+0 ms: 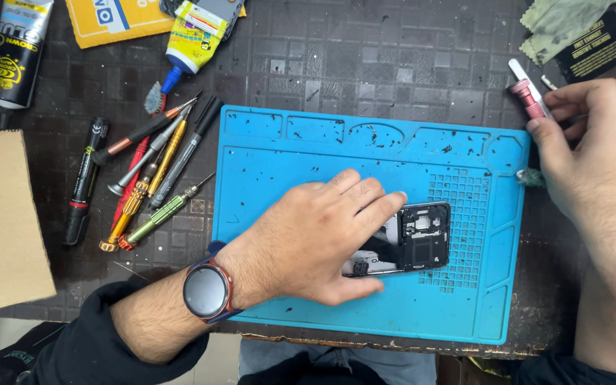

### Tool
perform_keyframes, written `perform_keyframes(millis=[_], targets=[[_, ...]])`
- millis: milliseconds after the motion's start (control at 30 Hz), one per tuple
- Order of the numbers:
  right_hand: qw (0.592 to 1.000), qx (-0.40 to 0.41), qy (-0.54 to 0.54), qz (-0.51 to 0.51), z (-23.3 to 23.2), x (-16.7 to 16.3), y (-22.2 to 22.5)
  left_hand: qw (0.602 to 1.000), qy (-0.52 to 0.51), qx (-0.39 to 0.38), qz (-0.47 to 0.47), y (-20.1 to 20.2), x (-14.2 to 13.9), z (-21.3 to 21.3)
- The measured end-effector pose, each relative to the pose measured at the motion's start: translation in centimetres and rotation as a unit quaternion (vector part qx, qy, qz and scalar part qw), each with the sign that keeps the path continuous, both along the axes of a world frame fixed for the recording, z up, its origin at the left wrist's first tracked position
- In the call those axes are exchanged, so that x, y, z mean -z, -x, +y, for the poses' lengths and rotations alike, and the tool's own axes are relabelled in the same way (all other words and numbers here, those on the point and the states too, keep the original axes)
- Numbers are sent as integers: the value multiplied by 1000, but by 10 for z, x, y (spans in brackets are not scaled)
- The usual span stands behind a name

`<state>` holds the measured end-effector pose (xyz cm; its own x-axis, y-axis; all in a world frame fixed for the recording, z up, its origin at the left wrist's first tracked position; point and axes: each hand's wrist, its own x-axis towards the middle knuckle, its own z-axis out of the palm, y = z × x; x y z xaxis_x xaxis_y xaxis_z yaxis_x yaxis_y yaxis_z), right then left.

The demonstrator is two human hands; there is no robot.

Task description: The person works on a disassembled smartphone on a blue repair mat, using tweezers and a pry tool to lift and reposition internal components, wiping the frame with a cloth, and using a precision screwdriver to unscrew and adjust parts inside the phone body.

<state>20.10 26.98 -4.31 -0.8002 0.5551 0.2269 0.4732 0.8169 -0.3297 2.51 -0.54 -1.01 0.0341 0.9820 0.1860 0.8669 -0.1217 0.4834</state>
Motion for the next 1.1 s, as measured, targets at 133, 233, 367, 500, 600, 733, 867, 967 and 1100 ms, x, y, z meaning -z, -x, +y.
perform_keyframes(millis=[133, 233, 367, 500, 600, 733, 867, 967, 1100], targets=[[1000, 4, -8, -19, 3, 1, -3, 1000, -3, 2, 3, 1, 3, 1], [999, -3, -29, -26, 4, 2, -4, 1000, -3, 2, -10, 2, 3, 2], [1000, 1, -29, -9, 6, 9, -8, 1000, -11, 5, -11, 3, 5, 2], [1000, -5, -28, 10, 9, 19, -15, 1000, -15, 15, 7, 7, 6, 1], [999, -16, -51, 12, 11, 23, -18, 999, -26, -8, 31, 14, 4, 2], [999, -3, 23, 42, 11, 26, -14, 990, -75, -84, 81, 29, 3, 4], [999, 10, 28, 35, 8, 25, -11, 981, -101, -105, 125, 34, 9, 7], [999, -8, -41, 18, 7, 23, -11, 979, -110, -103, 137, 32, 13, 7], [999, -11, 9, 42, 7, 25, -11, 982, -111, -102, 112, 37, 11, 5]])
